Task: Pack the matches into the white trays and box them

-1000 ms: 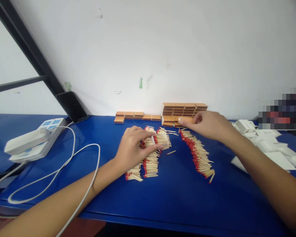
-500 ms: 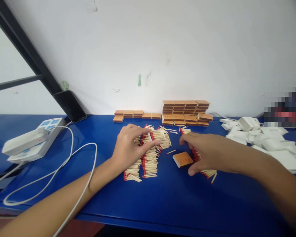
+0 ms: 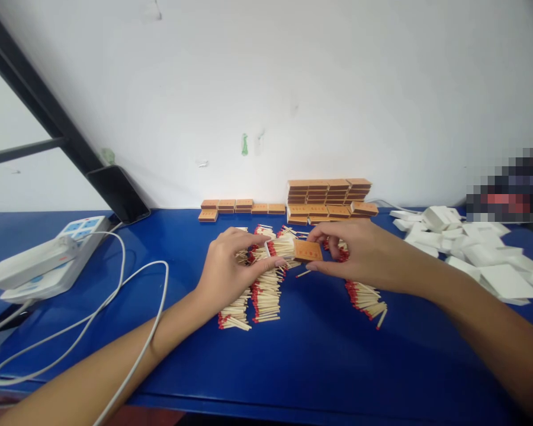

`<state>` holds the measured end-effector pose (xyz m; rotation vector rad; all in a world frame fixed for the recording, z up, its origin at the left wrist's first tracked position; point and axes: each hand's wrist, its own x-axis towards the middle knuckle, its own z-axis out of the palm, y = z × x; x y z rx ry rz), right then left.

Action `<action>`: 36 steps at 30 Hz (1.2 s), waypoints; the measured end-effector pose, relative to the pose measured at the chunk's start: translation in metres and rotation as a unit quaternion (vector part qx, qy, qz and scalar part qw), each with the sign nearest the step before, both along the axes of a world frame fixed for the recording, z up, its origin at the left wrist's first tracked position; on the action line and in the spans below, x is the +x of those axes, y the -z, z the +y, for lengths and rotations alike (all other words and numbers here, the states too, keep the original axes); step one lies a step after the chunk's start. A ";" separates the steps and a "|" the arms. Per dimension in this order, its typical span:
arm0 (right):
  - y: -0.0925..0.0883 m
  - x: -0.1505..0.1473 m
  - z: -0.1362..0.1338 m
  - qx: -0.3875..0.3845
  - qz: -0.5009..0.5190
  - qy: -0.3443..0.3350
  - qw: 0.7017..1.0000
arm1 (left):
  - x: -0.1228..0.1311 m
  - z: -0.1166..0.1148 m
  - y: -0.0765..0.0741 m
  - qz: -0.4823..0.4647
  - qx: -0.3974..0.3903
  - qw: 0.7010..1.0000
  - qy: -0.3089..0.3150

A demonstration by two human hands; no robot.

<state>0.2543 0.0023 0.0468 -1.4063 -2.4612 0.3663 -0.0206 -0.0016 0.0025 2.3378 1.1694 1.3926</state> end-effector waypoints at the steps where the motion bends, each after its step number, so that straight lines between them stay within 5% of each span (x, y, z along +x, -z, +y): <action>1: 0.001 0.000 0.001 0.007 0.007 -0.001 1.000 | 0.000 0.000 0.000 -0.003 -0.005 1.000 0.005; 13: 0.009 0.000 0.005 0.046 0.117 -0.028 0.992 | -0.003 0.003 0.001 -0.048 -0.094 0.993 0.058; 22: 0.021 -0.024 -0.004 0.080 0.213 -0.101 0.968 | -0.002 0.002 -0.004 -0.052 -0.080 0.989 0.109; 28: 0.019 -0.029 -0.012 0.102 0.214 -0.172 0.956 | -0.002 -0.001 -0.002 -0.048 -0.137 0.980 0.137; 36: 0.030 -0.033 -0.013 0.094 0.202 -0.173 0.959 | 0.001 -0.002 -0.008 -0.127 -0.234 0.943 0.200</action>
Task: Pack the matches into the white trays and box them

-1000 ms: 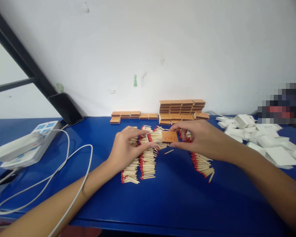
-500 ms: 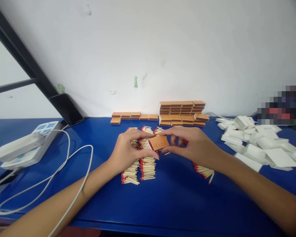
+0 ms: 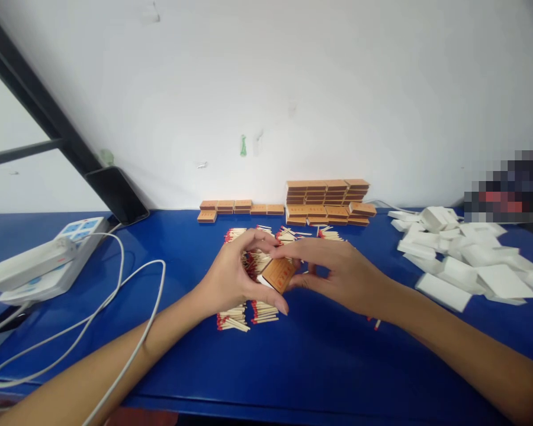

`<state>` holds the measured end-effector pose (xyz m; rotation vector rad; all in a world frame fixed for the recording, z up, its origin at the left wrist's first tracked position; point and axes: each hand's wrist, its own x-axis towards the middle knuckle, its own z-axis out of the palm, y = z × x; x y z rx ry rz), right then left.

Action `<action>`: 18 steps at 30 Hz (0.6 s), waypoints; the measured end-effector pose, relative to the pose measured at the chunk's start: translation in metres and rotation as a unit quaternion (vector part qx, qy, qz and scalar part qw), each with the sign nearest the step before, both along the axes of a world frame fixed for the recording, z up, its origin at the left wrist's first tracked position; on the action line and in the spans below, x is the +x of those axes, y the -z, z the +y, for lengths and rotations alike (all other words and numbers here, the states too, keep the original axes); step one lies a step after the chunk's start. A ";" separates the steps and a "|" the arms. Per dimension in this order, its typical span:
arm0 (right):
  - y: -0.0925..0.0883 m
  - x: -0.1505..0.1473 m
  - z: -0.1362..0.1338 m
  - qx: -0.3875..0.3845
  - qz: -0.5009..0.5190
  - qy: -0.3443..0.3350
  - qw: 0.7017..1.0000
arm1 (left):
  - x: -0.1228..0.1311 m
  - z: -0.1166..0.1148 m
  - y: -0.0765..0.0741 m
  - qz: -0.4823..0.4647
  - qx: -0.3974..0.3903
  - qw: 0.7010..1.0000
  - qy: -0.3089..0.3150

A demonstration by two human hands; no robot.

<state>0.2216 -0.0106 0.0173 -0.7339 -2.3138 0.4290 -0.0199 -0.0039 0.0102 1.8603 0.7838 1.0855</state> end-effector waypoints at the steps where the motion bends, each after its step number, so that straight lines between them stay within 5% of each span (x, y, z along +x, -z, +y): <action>1: 0.000 0.000 0.001 0.002 0.009 0.009 1.000 | 0.000 0.001 0.000 -0.014 -0.039 0.999 0.031; 5: -0.001 -0.002 0.002 0.018 0.071 0.065 0.995 | -0.004 0.005 0.000 -0.061 -0.156 0.982 0.092; 13: -0.002 -0.014 -0.011 0.116 0.087 0.064 0.987 | -0.008 0.001 -0.013 -0.080 -0.184 0.968 0.151; 18: -0.008 -0.019 -0.017 0.166 0.077 0.062 0.981 | -0.005 0.000 -0.018 -0.058 -0.148 0.980 0.122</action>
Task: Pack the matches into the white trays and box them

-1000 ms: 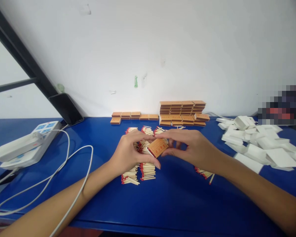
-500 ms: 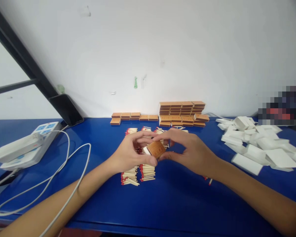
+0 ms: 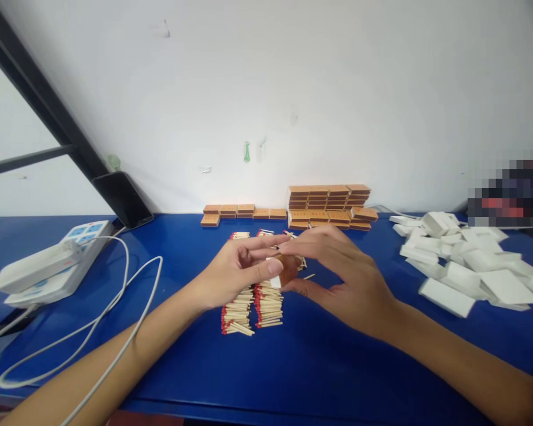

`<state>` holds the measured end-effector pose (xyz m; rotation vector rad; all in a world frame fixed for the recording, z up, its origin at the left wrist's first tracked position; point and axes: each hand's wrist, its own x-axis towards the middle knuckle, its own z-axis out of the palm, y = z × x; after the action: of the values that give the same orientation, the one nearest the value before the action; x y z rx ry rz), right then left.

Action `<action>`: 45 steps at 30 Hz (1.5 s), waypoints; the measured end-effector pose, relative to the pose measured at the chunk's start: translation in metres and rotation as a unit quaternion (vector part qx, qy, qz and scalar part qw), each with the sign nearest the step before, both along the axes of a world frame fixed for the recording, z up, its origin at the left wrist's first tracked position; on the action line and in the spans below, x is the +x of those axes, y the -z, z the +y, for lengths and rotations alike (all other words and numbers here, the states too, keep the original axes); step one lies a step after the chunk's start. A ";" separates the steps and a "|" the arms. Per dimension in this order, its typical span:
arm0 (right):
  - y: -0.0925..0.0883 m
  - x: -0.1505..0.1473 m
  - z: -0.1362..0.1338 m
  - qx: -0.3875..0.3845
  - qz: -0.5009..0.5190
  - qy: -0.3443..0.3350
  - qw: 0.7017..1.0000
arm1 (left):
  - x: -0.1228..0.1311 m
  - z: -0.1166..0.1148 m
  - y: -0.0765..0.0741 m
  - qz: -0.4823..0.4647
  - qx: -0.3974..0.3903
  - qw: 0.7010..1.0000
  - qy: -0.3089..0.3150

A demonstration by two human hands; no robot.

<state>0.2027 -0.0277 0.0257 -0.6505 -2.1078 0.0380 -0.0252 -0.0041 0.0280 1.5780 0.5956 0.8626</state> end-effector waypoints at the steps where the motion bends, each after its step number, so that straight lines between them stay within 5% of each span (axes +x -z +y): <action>1: -0.001 0.000 -0.001 -0.002 -0.007 0.001 1.000 | 0.001 0.000 0.000 0.006 0.009 1.000 -0.004; 6: -0.001 0.004 0.007 -0.011 -0.031 0.005 0.999 | 0.001 0.000 0.005 0.039 0.027 0.998 -0.050; 9: -0.003 0.007 0.032 -0.022 -0.041 0.054 0.997 | -0.003 0.005 0.008 0.026 0.080 0.983 -0.161; 12: -0.009 0.000 0.073 -0.026 -0.151 0.145 0.977 | -0.011 0.013 0.009 0.086 0.226 0.916 -0.321; 14: -0.014 -0.013 0.101 -0.013 -0.283 0.199 0.938 | -0.016 0.018 0.009 0.113 0.278 0.880 -0.368; 16: -0.016 -0.029 0.126 -0.009 -0.385 0.243 0.890 | -0.019 0.021 0.010 0.128 0.286 0.865 -0.391; 18: -0.015 -0.045 0.144 -0.015 -0.400 0.258 0.879 | -0.020 0.023 0.011 0.150 0.286 0.856 -0.404; 25: 0.003 -0.067 0.167 -0.038 -0.384 0.286 0.877 | -0.036 0.043 0.016 0.206 0.310 0.818 -0.439; 30: 0.001 -0.059 0.164 -0.042 -0.355 0.283 0.890 | -0.043 0.052 0.019 0.202 0.287 0.827 -0.439; 35: -0.022 -0.021 0.137 -0.050 -0.311 0.262 0.912 | -0.036 0.042 0.015 0.222 0.320 0.826 -0.408; 40: -0.030 0.063 0.096 -0.158 -0.202 0.200 0.946 | -0.026 0.026 0.012 0.178 0.345 0.859 -0.335; 45: -0.006 0.128 0.093 -0.156 -0.146 0.341 0.915 | -0.027 0.021 0.008 0.227 0.432 0.831 -0.265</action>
<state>0.3309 0.0657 0.0318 -1.6434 -2.0525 -0.1217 -0.0522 0.0164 0.0201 2.5508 1.1190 1.2853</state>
